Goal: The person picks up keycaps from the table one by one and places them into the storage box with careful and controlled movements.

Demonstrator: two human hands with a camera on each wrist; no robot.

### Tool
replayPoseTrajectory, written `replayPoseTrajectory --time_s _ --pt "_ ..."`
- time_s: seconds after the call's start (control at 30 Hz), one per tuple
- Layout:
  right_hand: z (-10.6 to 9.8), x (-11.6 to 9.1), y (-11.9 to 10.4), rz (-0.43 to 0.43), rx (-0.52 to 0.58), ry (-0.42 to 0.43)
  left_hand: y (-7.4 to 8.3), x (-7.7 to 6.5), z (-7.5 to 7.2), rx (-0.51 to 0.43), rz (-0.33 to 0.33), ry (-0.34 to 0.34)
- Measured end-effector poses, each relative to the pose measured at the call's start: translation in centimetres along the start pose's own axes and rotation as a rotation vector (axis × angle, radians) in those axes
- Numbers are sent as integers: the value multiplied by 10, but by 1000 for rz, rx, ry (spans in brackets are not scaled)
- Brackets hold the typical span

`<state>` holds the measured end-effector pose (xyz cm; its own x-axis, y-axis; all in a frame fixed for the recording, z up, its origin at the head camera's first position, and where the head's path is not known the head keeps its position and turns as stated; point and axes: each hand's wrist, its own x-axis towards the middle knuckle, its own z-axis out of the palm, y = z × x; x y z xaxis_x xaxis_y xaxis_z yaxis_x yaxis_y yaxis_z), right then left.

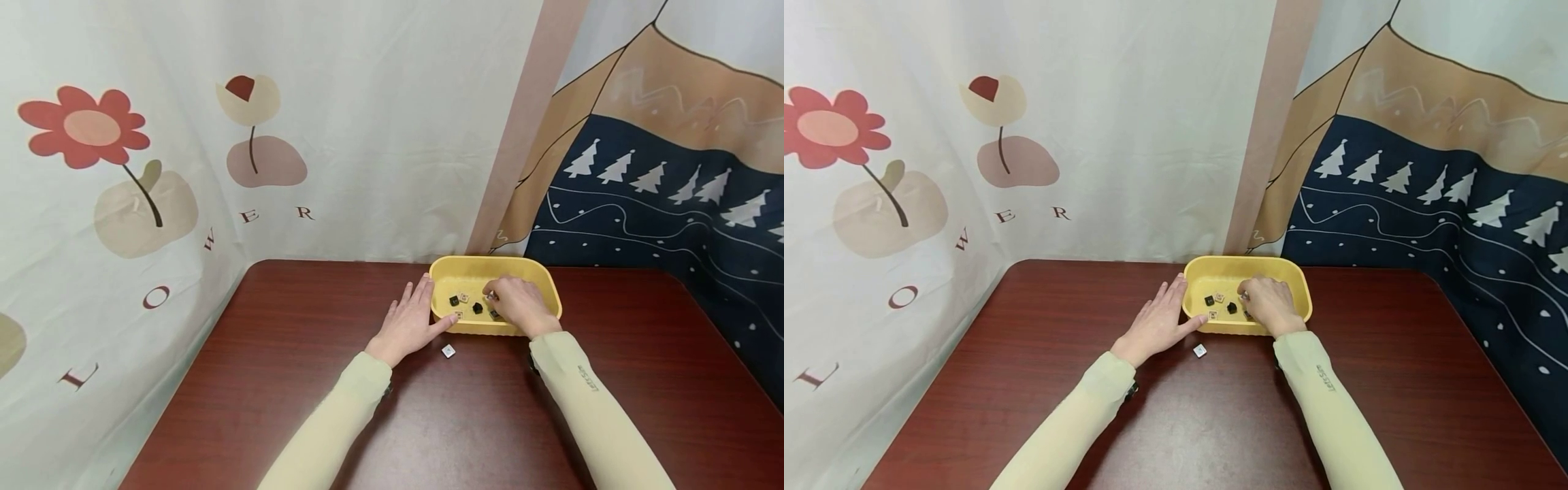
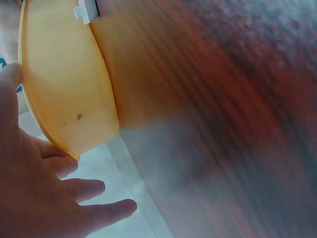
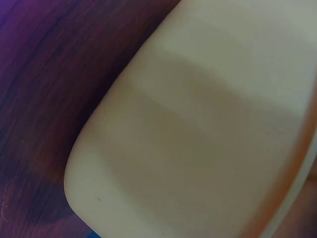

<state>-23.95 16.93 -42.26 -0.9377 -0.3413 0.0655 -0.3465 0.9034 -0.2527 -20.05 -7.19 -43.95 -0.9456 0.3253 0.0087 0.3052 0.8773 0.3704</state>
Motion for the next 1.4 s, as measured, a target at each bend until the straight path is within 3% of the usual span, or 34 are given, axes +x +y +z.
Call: replayPoseTrajectory --time_s 0.3,0.7,1.0,1.23,1.4 --pt "1 0 2 22 48 -25 1 0 2 5 6 2" --pt "-10 -20 -3 18 37 170 1 -2 0 0 16 13" --pt "-9 -44 -9 -92 18 398 1 -2 -4 -7 10 -2" --pt "-2 -63 -16 -130 -28 421 -1 -3 -6 -33 15 -22" --pt "3 -76 -22 -164 -29 418 -3 -6 -11 -62 29 31"
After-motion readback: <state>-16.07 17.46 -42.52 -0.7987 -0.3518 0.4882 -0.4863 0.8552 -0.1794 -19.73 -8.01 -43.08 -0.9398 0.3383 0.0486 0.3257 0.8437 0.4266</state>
